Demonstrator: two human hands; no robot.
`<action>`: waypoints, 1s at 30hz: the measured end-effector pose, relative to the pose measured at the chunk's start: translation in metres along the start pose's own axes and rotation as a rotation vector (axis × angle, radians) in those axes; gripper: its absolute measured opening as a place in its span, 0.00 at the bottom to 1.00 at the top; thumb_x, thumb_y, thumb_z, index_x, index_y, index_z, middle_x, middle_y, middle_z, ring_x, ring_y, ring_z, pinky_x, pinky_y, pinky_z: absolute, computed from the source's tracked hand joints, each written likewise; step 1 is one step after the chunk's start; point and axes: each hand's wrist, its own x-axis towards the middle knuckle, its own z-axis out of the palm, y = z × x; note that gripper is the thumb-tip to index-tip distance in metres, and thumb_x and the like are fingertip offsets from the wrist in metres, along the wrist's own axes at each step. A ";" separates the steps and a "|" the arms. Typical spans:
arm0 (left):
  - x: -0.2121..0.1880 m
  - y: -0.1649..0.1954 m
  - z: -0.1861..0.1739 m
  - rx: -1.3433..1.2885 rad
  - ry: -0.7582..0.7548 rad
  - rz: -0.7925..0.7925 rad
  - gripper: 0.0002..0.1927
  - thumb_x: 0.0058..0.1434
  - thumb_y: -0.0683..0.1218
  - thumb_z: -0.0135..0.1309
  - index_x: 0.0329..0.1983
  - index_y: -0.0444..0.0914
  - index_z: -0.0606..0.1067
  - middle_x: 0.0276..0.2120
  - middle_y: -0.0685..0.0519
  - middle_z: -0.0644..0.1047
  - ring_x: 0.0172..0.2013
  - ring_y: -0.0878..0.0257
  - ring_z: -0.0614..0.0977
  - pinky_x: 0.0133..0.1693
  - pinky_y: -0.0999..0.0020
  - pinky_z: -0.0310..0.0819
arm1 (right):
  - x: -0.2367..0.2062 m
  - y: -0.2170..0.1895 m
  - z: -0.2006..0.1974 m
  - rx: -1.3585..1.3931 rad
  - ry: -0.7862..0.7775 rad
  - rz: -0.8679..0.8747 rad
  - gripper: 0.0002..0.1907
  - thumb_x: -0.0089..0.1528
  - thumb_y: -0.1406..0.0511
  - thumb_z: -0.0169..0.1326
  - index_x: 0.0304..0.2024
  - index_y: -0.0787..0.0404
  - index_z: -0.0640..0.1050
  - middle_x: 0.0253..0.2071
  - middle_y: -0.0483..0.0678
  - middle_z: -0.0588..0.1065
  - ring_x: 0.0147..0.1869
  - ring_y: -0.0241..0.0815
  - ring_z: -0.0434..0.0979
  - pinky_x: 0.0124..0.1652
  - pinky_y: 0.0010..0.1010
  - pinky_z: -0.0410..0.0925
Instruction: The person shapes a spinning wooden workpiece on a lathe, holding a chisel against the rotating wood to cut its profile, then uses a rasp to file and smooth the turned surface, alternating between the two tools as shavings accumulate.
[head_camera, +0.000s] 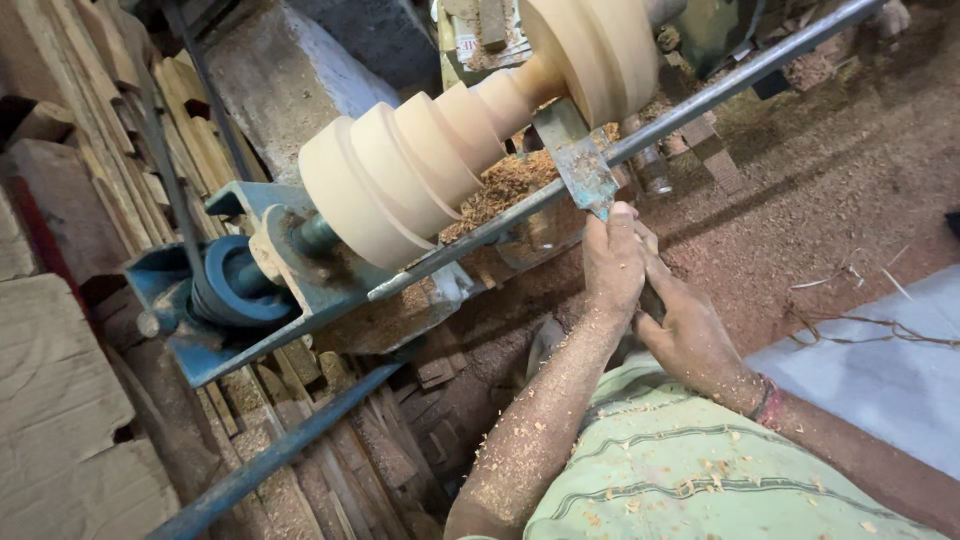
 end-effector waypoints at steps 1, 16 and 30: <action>-0.001 0.002 -0.001 -0.010 0.001 -0.033 0.14 0.75 0.52 0.39 0.44 0.37 0.66 0.25 0.55 0.72 0.23 0.68 0.73 0.24 0.70 0.70 | 0.000 -0.003 -0.001 0.019 0.002 -0.019 0.45 0.52 0.71 0.54 0.74 0.62 0.59 0.51 0.69 0.75 0.50 0.64 0.79 0.49 0.46 0.70; -0.003 0.001 -0.009 -0.064 -0.025 -0.011 0.12 0.75 0.50 0.41 0.44 0.36 0.67 0.24 0.55 0.71 0.21 0.69 0.72 0.23 0.71 0.68 | -0.003 -0.013 0.007 0.038 -0.032 0.118 0.46 0.53 0.69 0.53 0.75 0.55 0.56 0.52 0.65 0.75 0.36 0.57 0.80 0.43 0.42 0.72; -0.001 -0.002 -0.013 -0.033 -0.005 -0.030 0.14 0.75 0.51 0.41 0.41 0.36 0.68 0.24 0.56 0.72 0.22 0.69 0.72 0.23 0.72 0.68 | -0.001 -0.021 0.005 0.099 0.011 -0.080 0.43 0.55 0.70 0.52 0.73 0.62 0.58 0.70 0.62 0.65 0.68 0.60 0.71 0.60 0.41 0.66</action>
